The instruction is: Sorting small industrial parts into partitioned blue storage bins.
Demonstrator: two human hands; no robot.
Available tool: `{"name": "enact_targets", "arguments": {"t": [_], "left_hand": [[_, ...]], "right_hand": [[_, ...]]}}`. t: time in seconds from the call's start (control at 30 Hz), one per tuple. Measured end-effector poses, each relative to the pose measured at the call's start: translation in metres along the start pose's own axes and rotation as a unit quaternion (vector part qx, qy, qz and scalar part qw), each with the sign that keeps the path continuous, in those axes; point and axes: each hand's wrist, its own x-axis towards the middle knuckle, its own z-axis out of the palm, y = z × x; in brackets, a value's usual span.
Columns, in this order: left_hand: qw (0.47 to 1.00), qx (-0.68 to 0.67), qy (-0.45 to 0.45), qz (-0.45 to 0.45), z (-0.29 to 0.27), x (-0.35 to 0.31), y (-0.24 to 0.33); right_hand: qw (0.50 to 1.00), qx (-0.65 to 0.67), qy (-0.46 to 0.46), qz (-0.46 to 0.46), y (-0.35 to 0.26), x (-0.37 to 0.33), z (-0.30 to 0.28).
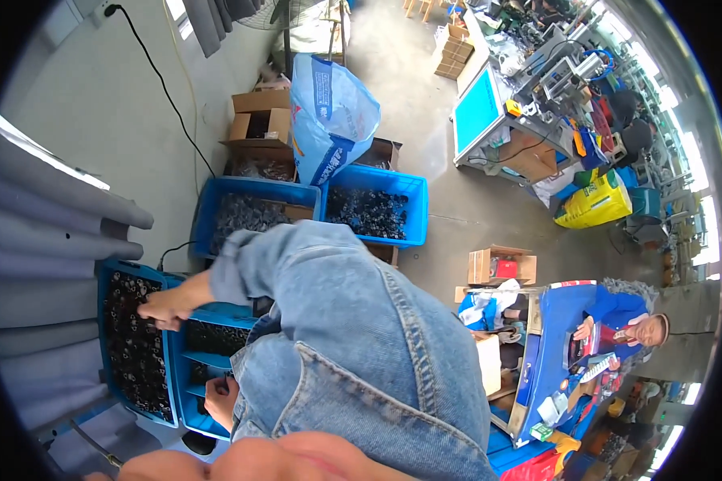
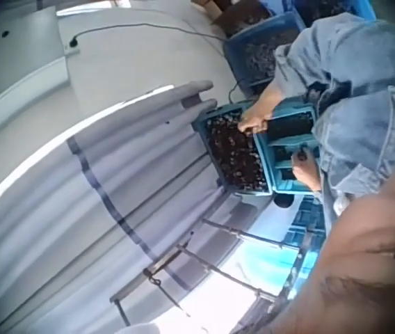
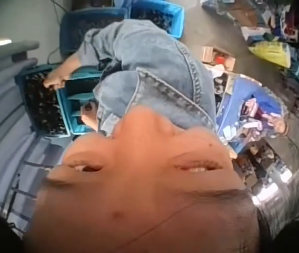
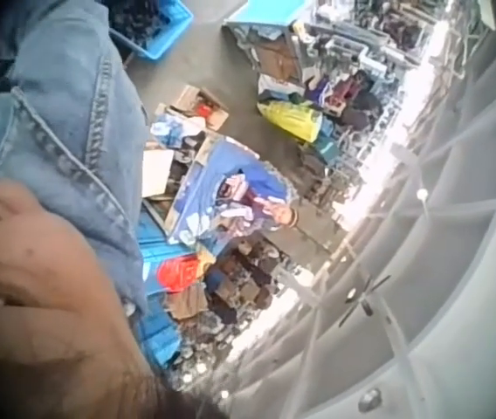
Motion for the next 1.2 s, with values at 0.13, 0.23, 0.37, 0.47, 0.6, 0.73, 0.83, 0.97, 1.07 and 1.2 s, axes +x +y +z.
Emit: {"name": "enact_targets", "arguments": {"t": [0.13, 0.23, 0.37, 0.47, 0.6, 0.73, 0.83, 0.97, 1.07, 1.2], "left_hand": [[0.997, -0.058, -0.016, 0.056, -0.020, 0.005, 0.028], [0.986, -0.084, -0.006, 0.144, -0.030, 0.003, 0.049], [0.968, -0.046, -0.009, 0.247, -0.028, 0.020, 0.080], [0.960, -0.084, -0.034, 0.266, -0.028, 0.027, 0.087], [0.971, -0.065, 0.060, 0.223, 0.000, 0.025, 0.074], [0.976, -0.115, 0.111, 0.149, -0.010, 0.001, 0.060], [0.964, -0.174, 0.185, 0.078, -0.014, -0.025, 0.042], [0.944, -0.191, 0.265, -0.043, -0.011, -0.078, 0.010], [0.922, -0.202, 0.304, -0.126, -0.005, -0.120, -0.004], [0.883, -0.235, 0.343, -0.218, 0.017, -0.158, -0.026]], "right_hand": [[0.920, 0.338, 0.018, 0.197, 0.067, -0.049, -0.017], [0.890, 0.374, 0.043, 0.257, 0.095, -0.078, 0.002], [0.915, 0.333, 0.024, 0.225, 0.104, -0.100, -0.007], [0.923, 0.320, 0.002, 0.215, 0.085, -0.111, 0.001], [0.917, 0.335, 0.007, 0.215, 0.071, -0.105, 0.016], [0.912, 0.324, 0.024, 0.251, 0.087, -0.085, 0.019], [0.898, 0.329, 0.037, 0.290, 0.103, -0.069, 0.025], [0.892, 0.298, 0.070, 0.333, 0.095, -0.056, 0.058], [0.903, 0.264, 0.039, 0.336, 0.096, -0.038, 0.062], [0.934, 0.191, -0.046, 0.298, 0.091, 0.013, 0.109]]}}
